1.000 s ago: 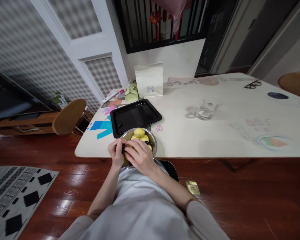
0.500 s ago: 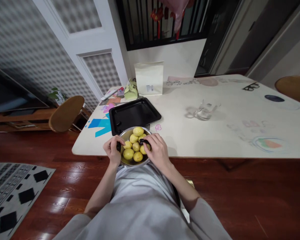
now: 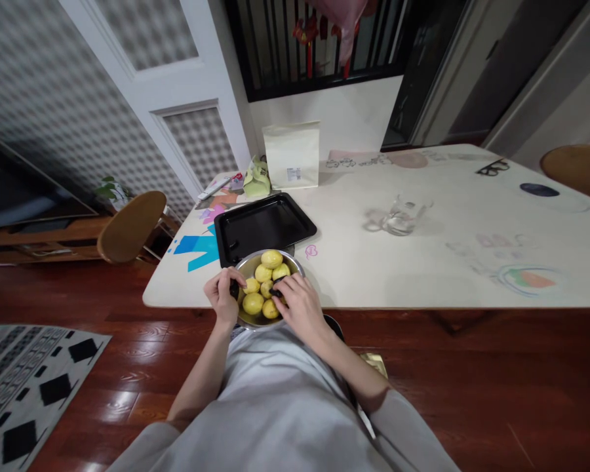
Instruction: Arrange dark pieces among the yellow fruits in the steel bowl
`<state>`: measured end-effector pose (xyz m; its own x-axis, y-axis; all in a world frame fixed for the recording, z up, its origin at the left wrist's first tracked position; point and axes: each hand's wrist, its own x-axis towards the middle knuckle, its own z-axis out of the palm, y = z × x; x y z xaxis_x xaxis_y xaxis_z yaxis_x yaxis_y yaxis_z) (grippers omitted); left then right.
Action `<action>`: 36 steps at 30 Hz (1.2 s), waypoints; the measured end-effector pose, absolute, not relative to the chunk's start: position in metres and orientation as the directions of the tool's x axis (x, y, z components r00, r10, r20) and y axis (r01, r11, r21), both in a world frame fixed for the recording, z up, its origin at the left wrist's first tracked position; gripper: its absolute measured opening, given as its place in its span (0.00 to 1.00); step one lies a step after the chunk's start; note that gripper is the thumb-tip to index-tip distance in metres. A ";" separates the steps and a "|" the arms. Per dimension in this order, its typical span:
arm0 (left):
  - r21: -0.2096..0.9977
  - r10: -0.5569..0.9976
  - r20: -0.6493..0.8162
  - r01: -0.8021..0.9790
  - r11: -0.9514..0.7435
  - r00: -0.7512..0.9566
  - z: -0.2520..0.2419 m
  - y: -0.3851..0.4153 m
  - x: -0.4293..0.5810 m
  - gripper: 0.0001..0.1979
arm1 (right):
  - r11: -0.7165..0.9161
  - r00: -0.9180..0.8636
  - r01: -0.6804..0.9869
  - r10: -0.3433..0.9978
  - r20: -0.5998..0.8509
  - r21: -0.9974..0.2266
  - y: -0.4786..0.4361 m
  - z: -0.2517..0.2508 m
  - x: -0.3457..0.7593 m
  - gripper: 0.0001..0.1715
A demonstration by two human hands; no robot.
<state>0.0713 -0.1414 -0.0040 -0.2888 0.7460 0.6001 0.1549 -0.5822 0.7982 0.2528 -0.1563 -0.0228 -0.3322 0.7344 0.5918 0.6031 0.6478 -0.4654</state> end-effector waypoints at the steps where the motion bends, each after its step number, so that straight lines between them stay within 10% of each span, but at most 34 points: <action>1: 0.798 0.747 0.601 0.149 -0.585 -0.286 -0.004 -0.141 0.071 0.29 | 0.645 -0.336 0.606 0.738 0.585 -0.466 -0.157 -0.023 0.253 0.05; 36: 0.719 0.749 0.662 0.317 -0.618 -0.041 -0.006 -0.141 0.066 0.28 | 0.766 -0.060 0.424 0.557 0.828 -0.484 -0.161 0.010 0.209 0.10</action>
